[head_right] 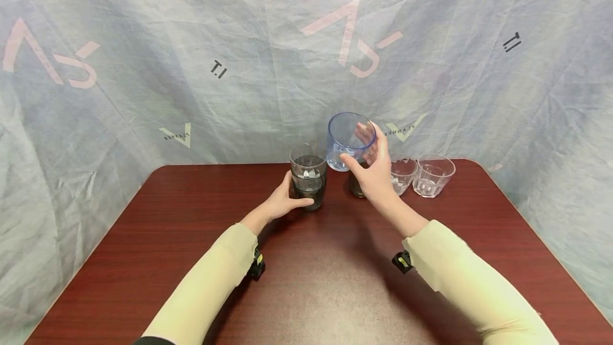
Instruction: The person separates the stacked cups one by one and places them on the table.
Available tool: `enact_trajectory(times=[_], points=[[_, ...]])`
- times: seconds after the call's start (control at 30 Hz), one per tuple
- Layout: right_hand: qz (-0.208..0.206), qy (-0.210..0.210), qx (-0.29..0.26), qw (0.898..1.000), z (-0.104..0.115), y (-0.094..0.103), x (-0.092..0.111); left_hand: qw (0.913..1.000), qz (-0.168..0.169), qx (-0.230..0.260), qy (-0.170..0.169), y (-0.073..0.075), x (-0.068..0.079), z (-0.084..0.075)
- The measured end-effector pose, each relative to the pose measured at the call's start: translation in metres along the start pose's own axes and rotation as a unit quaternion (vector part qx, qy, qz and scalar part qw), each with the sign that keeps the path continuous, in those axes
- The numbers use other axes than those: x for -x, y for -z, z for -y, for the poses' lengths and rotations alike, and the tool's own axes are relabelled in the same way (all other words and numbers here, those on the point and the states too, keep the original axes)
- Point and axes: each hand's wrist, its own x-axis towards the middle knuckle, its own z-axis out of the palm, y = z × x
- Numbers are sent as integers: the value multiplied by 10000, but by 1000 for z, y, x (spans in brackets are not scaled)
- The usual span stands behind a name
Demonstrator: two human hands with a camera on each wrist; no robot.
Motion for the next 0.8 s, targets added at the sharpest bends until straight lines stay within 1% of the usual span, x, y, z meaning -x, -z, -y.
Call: enact_trajectory(times=[0.07,0.13,0.33,0.37,0.4,0.5,0.63,0.7,0.73,0.8], points=[[33,-105,46,9999,0,9,6,10000,-4,-13,-23,0,0,0],[48,-261,210,9994,-1,19,12,10000,6,-16,-14,0,1,-1],[174,-657,704,9952,-5,42,31,9998,180,101,8,7,20,-37],[217,-693,687,9950,-6,45,35,9998,200,97,-1,8,23,-42],[271,-732,688,9946,-7,48,40,9997,206,94,-1,8,24,-43],[396,-827,949,9912,-11,54,52,9997,194,121,-8,8,24,-43],[527,-1032,1135,9868,-15,61,66,9996,227,136,16,8,22,-41],[554,-1185,1120,9851,-17,64,72,9996,218,151,13,7,22,-41],[566,-1276,1114,9839,-19,65,74,9997,212,157,16,7,20,-37],[598,-1451,1269,9794,-22,67,79,9997,177,188,5,5,14,-27]])
